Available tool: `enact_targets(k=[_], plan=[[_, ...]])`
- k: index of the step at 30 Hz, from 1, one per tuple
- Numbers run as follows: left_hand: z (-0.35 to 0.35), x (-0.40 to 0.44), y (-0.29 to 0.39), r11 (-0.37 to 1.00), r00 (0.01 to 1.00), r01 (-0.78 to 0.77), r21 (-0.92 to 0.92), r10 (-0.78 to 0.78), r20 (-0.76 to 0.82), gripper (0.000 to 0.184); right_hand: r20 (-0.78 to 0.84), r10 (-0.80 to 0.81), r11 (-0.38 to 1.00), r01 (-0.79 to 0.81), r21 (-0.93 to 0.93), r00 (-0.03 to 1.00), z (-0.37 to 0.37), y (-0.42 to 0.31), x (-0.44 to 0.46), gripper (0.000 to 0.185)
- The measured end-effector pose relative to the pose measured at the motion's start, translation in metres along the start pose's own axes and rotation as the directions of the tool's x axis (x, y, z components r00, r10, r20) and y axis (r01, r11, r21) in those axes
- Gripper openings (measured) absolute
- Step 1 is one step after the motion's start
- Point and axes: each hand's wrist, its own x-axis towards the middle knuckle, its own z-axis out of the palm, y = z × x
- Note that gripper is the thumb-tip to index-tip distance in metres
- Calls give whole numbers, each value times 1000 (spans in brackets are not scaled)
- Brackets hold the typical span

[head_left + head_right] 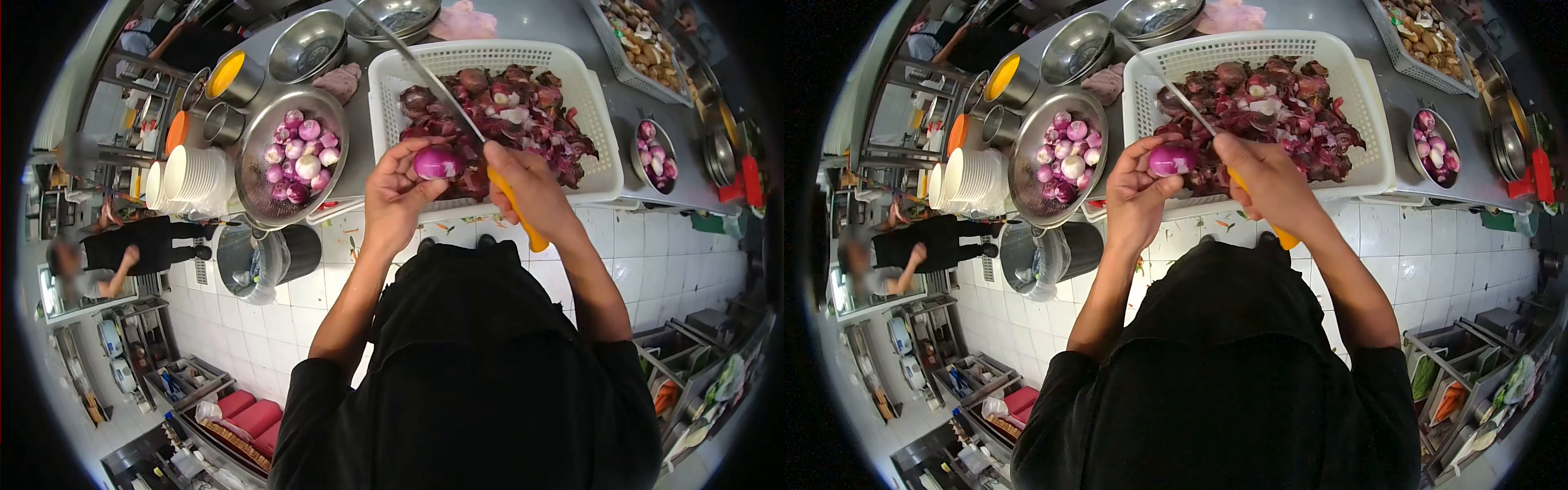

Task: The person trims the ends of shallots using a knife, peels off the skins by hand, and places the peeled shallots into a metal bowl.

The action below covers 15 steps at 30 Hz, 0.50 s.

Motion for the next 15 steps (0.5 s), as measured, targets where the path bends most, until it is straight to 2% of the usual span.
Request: enact_targets(k=[6, 10, 11, 14, 15], plan=[[-27, -9, 17, 928, 1000, 6, -371, -11, -11, 52, -122, 45, 998, -51, -46, 991, 8, -10, 11, 46], [-55, -23, 38, 915, 995, 56, -400, -84, -54, 58, -195, -58, 993, 36, -114, 979, 21, -12, 13, 55], [-65, -25, 41, 922, 995, 18, -386, -56, -86, 54, -261, -97, 990, 67, -121, 960, 25, -6, 15, 53], [-101, -33, 59, 983, 966, 13, -184, -60, -252, 49, -174, 165, 977, -137, 162, 971, 15, 0, 21, 61], [-107, -33, 66, 1000, 933, 20, 13, -14, -360, 44, -178, 198, 969, -166, 184, 964, 19, -2, 22, 64]])
